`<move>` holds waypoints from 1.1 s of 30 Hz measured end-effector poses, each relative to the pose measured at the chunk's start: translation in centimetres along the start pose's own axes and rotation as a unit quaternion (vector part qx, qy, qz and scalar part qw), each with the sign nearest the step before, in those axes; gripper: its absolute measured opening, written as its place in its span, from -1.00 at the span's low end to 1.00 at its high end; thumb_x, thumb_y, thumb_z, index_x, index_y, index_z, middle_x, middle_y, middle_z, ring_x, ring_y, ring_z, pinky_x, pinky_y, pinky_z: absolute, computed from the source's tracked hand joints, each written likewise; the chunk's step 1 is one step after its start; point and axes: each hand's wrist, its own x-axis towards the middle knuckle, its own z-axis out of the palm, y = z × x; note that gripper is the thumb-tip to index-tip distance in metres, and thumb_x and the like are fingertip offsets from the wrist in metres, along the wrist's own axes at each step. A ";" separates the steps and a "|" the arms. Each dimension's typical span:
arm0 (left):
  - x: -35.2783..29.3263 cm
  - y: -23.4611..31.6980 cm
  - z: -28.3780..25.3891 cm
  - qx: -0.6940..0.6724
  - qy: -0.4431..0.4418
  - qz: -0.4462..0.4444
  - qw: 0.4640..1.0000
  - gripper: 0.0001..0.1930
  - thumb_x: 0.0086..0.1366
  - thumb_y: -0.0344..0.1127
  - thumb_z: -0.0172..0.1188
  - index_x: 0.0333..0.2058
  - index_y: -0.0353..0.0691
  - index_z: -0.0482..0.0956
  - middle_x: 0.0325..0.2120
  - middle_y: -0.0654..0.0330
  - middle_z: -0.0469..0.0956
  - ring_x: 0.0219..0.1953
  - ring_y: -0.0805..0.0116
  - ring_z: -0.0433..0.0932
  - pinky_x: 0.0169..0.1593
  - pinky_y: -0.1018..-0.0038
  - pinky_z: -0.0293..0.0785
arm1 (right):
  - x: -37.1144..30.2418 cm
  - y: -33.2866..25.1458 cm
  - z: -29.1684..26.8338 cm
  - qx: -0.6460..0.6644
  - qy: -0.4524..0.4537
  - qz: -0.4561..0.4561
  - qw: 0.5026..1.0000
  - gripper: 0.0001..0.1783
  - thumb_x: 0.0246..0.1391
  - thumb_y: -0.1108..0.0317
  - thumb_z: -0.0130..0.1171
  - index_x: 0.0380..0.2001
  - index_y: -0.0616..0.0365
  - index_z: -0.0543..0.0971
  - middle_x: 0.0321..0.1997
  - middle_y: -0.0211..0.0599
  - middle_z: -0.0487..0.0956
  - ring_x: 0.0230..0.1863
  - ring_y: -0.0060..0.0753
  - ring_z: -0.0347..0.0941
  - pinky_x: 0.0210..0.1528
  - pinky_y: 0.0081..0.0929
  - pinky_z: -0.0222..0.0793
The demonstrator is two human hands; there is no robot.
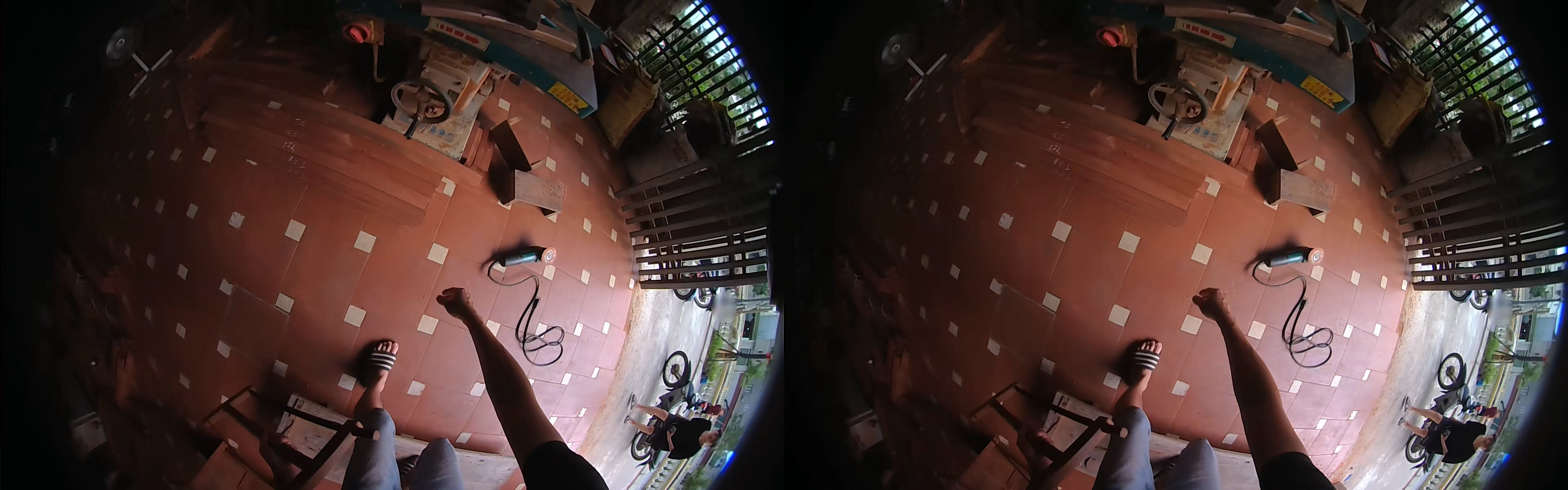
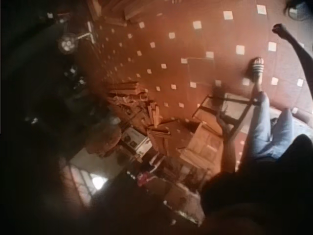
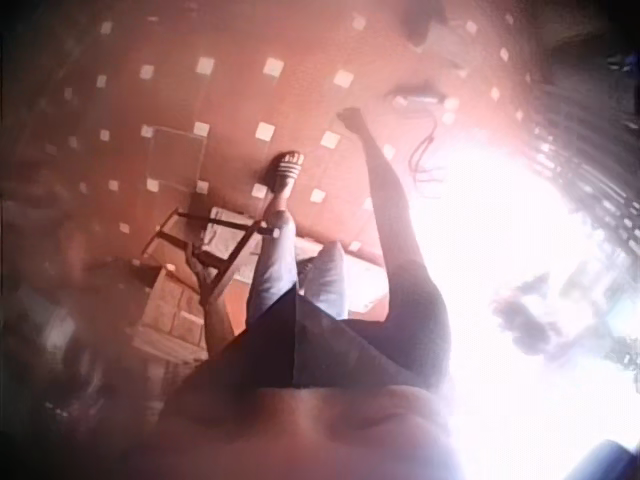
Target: The person uses a bandsaw to cut a wooden plank into smaller pieces, then moves to the floor and uses a bow saw to cut another plank. The cut pieces are placed on the floor.
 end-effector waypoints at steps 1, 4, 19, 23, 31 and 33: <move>0.4 0.7 -1.3 -0.072 -0.064 -0.055 0.994 -0.63 0.56 -0.16 0.17 -0.52 0.06 0.39 -0.68 0.47 0.22 -0.64 0.64 0.17 -0.60 0.61 0.18 | 6.1 -2.6 1.8 -0.004 0.019 0.007 1.000 -0.44 0.06 -0.06 0.43 -0.03 0.16 0.79 -0.06 0.02 0.80 0.02 0.02 0.76 0.11 -0.13 0.66; 3.2 2.3 -6.7 -0.033 -0.146 0.010 0.989 -0.76 0.60 -0.15 0.11 -0.32 -0.02 0.44 -0.46 0.37 0.40 -0.51 0.56 0.38 -0.41 0.58 0.41 | 19.2 -8.7 5.3 -0.017 0.050 -0.032 0.998 -0.54 0.05 -0.01 0.29 -0.41 0.27 0.63 -0.22 0.28 0.67 -0.12 0.30 0.66 -0.12 0.11 0.51; 0.0 0.2 -3.4 -0.201 -0.018 -0.010 0.979 -0.66 0.60 -0.17 0.11 -0.43 -0.08 0.35 -0.58 0.34 0.30 -0.64 0.47 0.26 -0.56 0.47 0.27 | 26.7 -6.9 14.5 0.539 -0.082 0.043 0.837 -0.51 0.24 0.14 0.54 0.15 0.06 0.67 0.18 -0.44 0.66 0.18 -0.39 0.56 0.34 -0.29 0.44; -3.0 -0.3 -2.2 -0.176 0.021 0.062 0.982 -0.66 0.59 -0.35 0.10 -0.45 -0.04 0.29 -0.61 0.42 0.13 -0.62 0.57 0.13 -0.55 0.58 0.14 | 14.0 -12.1 13.8 0.586 -0.090 -0.046 0.804 -0.62 0.20 0.30 0.55 0.02 0.21 0.71 0.05 -0.31 0.75 0.09 -0.40 0.67 0.32 -0.34 0.53; -10.2 1.7 -9.8 -0.215 -0.103 -0.082 0.968 -0.54 0.57 -0.25 0.14 -0.55 0.09 0.17 -0.67 0.47 0.07 -0.66 0.63 0.10 -0.57 0.57 0.12 | -18.7 -18.5 14.4 0.427 0.008 -0.034 0.904 -0.61 0.10 0.27 0.60 -0.15 0.35 0.71 -0.23 -0.25 0.76 -0.25 -0.52 0.61 -0.10 -0.53 0.50; -14.8 2.5 -12.5 -0.183 -0.158 -0.093 0.966 -0.57 0.55 -0.37 0.17 -0.53 0.05 0.22 -0.65 0.47 0.11 -0.64 0.59 0.12 -0.53 0.57 0.23 | -26.5 -17.2 13.2 0.474 0.018 -0.025 0.880 -0.64 0.08 0.22 0.61 -0.33 0.26 0.65 -0.37 -0.37 0.66 -0.37 -0.60 0.47 -0.22 -0.56 0.41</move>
